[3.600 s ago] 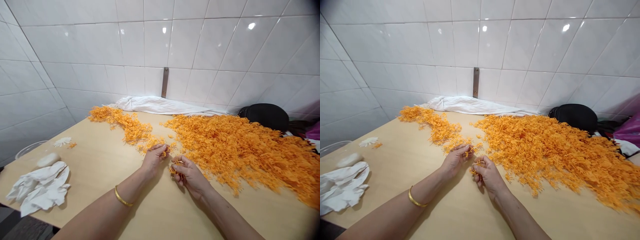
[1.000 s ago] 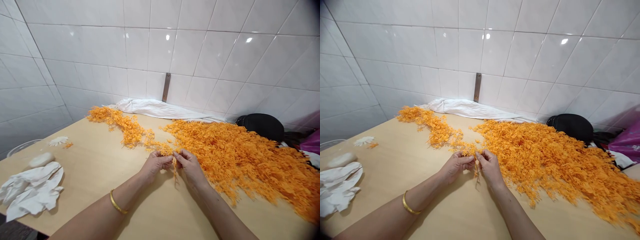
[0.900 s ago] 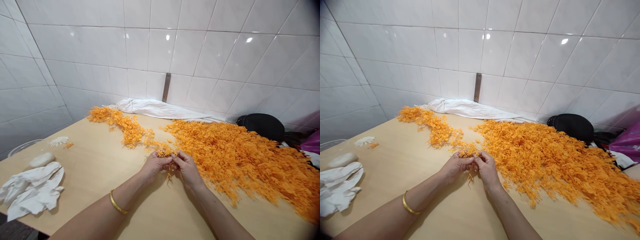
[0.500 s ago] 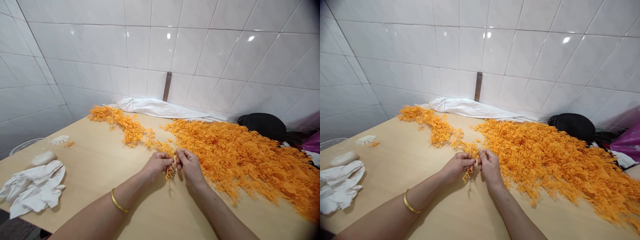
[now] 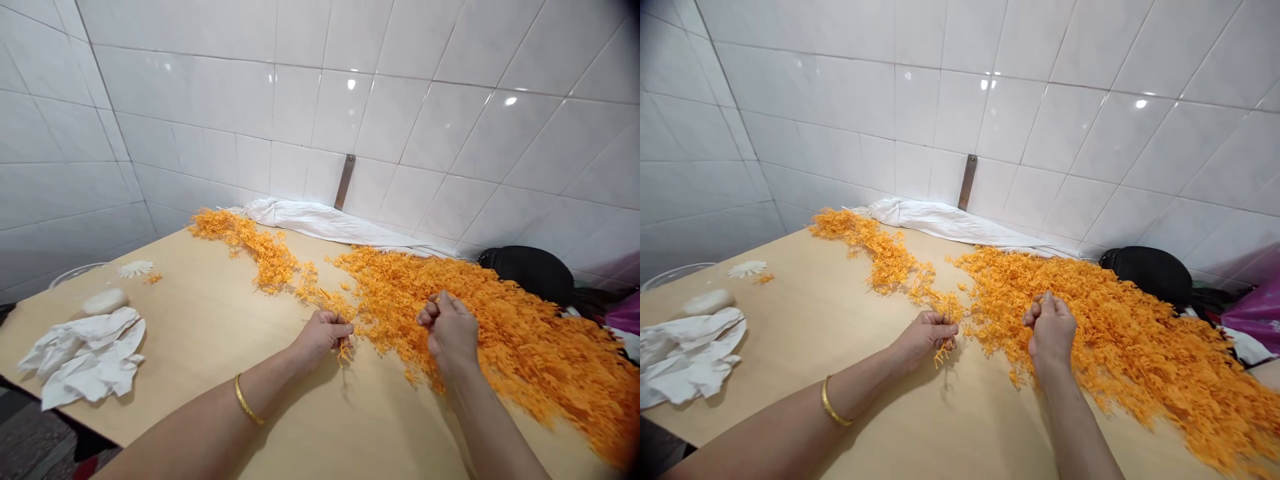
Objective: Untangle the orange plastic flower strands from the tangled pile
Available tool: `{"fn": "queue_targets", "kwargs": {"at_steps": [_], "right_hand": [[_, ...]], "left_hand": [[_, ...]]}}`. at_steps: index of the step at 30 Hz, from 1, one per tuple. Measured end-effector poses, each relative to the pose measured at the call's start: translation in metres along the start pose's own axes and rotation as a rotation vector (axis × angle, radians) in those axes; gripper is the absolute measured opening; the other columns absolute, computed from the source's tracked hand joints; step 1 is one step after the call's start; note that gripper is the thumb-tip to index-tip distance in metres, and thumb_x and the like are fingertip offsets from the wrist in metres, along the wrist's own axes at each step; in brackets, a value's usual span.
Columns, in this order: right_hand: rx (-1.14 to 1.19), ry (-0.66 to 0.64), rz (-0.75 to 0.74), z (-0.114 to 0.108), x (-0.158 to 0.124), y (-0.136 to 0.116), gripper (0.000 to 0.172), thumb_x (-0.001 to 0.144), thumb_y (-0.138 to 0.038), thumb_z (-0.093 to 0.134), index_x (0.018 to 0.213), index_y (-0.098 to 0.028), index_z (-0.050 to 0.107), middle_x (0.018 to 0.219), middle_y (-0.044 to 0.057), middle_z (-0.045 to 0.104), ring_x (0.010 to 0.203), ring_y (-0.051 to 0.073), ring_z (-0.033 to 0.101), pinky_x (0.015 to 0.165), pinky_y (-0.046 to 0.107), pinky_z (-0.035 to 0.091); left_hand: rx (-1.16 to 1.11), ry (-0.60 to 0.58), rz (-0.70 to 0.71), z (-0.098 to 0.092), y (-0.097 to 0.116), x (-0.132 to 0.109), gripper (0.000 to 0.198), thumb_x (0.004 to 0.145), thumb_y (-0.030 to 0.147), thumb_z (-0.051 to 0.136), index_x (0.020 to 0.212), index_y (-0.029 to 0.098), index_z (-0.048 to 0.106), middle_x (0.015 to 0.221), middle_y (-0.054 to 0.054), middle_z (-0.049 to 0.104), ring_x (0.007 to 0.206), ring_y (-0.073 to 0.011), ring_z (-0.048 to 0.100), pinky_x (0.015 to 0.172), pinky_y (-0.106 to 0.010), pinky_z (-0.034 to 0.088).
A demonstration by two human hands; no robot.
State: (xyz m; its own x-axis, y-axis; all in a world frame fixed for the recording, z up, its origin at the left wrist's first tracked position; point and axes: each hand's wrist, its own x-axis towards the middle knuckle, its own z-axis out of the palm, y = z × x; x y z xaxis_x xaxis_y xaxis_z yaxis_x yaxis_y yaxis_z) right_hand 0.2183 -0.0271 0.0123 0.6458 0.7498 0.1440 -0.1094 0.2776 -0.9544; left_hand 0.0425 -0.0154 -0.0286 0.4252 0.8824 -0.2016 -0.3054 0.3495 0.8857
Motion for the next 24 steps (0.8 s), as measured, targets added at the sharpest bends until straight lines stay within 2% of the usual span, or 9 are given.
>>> {"fn": "queue_targets", "kwargs": {"at_steps": [2,5,8,11,13,15,18,21,24], "right_hand": [[-0.100,-0.134,0.040,-0.003,-0.004,-0.001,0.018,0.068,-0.035,0.059,0.073,-0.020,0.050,0.048,-0.007,0.042,0.039,0.006,0.039,0.038,0.019,0.031],[-0.178,-0.441,0.155,0.008,-0.024,0.004,0.024,0.070,-0.035,0.058,0.089,-0.020,0.053,0.055,-0.006,0.047,0.046,0.007,0.044,0.045,0.021,0.036],[-0.229,-0.662,0.207,0.020,-0.040,0.011,0.029,0.070,-0.037,0.059,0.091,-0.018,0.054,0.058,-0.004,0.048,0.051,0.008,0.044,0.050,0.022,0.036],[-0.290,-0.789,0.186,0.023,-0.043,0.018,0.026,0.069,-0.038,0.061,0.082,-0.017,0.053,0.058,-0.005,0.047,0.050,0.007,0.041,0.048,0.021,0.031],[-0.300,-0.765,0.078,0.021,-0.043,0.022,0.022,0.070,-0.037,0.060,0.069,-0.017,0.051,0.056,-0.005,0.044,0.051,0.007,0.039,0.049,0.022,0.030],[-0.316,-0.657,-0.043,0.021,-0.043,0.025,0.025,0.072,-0.036,0.058,0.060,-0.016,0.047,0.053,-0.006,0.040,0.051,0.007,0.036,0.050,0.022,0.029],[-0.368,-0.499,-0.141,0.025,-0.047,0.029,0.027,0.073,-0.034,0.055,0.056,-0.017,0.044,0.050,-0.006,0.036,0.049,0.008,0.033,0.049,0.022,0.028],[-0.425,-0.392,-0.203,0.028,-0.044,0.028,0.025,0.074,-0.034,0.053,0.057,-0.017,0.045,0.051,-0.006,0.038,0.049,0.008,0.034,0.048,0.022,0.028],[-0.425,-0.113,-0.232,0.014,-0.021,0.019,0.023,0.075,-0.037,0.050,0.062,-0.019,0.044,0.051,-0.005,0.041,0.047,0.009,0.038,0.045,0.021,0.029]], "left_hand": [[-0.007,0.005,-0.001,0.000,0.001,0.000,0.017,0.054,0.020,0.070,0.055,0.011,0.056,0.046,0.000,0.051,0.041,-0.0085,0.049,0.047,-0.023,0.034],[-0.023,-0.028,0.009,0.001,0.003,0.000,0.014,0.055,0.019,0.069,0.054,0.010,0.058,0.048,-0.002,0.052,0.041,-0.0071,0.046,0.048,-0.023,0.033],[0.012,-0.080,0.036,0.000,0.004,-0.001,0.011,0.059,0.019,0.065,0.055,0.010,0.060,0.047,-0.002,0.051,0.041,-0.0063,0.043,0.047,-0.023,0.030],[0.049,-0.130,0.079,-0.002,0.002,-0.001,0.010,0.062,0.018,0.062,0.055,0.011,0.060,0.046,-0.002,0.050,0.042,-0.0071,0.043,0.047,-0.023,0.028],[0.073,-0.136,0.078,-0.003,0.001,-0.001,0.010,0.061,0.019,0.062,0.055,0.011,0.059,0.045,-0.002,0.050,0.042,-0.0074,0.043,0.047,-0.023,0.027],[0.088,-0.134,0.056,-0.002,0.001,-0.001,0.012,0.061,0.021,0.063,0.056,0.011,0.059,0.046,-0.002,0.050,0.042,-0.0078,0.044,0.047,-0.023,0.028],[0.079,-0.153,0.041,0.000,0.004,-0.002,0.015,0.061,0.024,0.064,0.057,0.012,0.057,0.047,-0.002,0.052,0.042,-0.0077,0.044,0.048,-0.022,0.029],[0.096,-0.132,0.046,0.002,0.007,-0.004,0.014,0.061,0.023,0.062,0.055,0.012,0.056,0.046,-0.002,0.052,0.040,-0.0068,0.042,0.046,-0.022,0.029],[0.186,-0.091,0.026,0.004,0.005,-0.007,0.012,0.060,0.017,0.060,0.050,0.011,0.055,0.042,-0.001,0.050,0.038,-0.0064,0.040,0.044,-0.021,0.028]]}}
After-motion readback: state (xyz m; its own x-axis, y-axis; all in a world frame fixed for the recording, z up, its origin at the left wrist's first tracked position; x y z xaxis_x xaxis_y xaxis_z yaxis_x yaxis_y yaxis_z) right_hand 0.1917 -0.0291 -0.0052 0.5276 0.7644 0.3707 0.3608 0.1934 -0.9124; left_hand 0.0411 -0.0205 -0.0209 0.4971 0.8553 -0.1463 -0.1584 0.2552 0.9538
